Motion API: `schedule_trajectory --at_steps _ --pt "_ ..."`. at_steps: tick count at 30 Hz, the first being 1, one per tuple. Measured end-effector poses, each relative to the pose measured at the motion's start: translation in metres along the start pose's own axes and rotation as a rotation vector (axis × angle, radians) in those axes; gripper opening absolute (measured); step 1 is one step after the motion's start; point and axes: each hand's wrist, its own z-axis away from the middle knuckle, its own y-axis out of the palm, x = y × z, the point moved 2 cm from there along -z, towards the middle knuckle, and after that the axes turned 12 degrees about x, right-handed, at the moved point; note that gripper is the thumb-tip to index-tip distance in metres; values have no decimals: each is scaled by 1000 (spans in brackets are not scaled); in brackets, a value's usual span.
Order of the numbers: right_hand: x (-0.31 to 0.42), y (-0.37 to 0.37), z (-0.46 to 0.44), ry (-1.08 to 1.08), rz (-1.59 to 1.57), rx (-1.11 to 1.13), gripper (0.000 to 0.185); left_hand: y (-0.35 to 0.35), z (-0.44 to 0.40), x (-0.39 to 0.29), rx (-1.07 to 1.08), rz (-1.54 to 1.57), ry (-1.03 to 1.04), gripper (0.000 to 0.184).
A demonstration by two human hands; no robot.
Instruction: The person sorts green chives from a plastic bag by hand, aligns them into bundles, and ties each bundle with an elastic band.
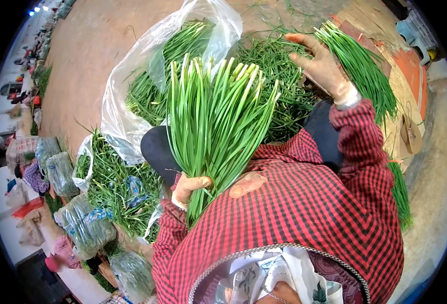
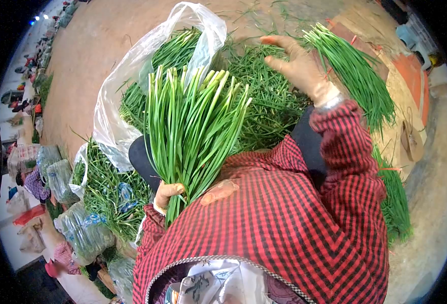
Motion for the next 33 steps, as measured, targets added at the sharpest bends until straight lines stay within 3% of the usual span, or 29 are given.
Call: schedule_trajectory --at_steps 1,2,4,6,8,10,12,13,17,22,24,26,28,30,32,33 --pt "15 3 4 -197 64 170 25 3 -1 -2 9 27 -29 72" --pt "29 5 11 -195 63 169 25 3 -1 -4 9 28 -30 72" --pt "57 20 23 -373 452 432 21 2 -2 -6 2 -25 -67 72" --pt "56 23 24 -409 566 429 18 4 -3 -7 15 -44 -85 72" --pt "52 23 21 -339 505 585 16 11 -3 -8 26 -45 -88 73" --pt "51 25 22 -381 503 526 12 23 -3 -10 -3 -97 27 65" --pt "48 24 22 20 -200 556 12 16 -3 -1 9 -37 41 66" --pt "52 25 22 77 -334 527 15 14 -5 2 26 22 52 67" --pt "37 42 17 10 -463 379 15 20 -9 -1 62 57 44 68" --pt "19 45 16 -41 -90 279 13 17 -10 1 73 80 2 71" --pt "9 24 10 -81 322 -17 15 15 -10 5 77 64 24 69" --pt "-20 -2 6 78 294 -65 28 8 -9 10 84 7 60 68" --pt "-35 -19 8 242 297 0 49 15 -9 5 75 19 65 68" --pt "-38 -7 18 268 219 99 63 17 -12 0 67 27 76 68" --pt "-31 20 32 275 -361 491 75 16 -16 -7 4 -102 90 67" --pt "-26 44 29 380 -358 696 76 21 -19 -13 -14 -154 107 64"
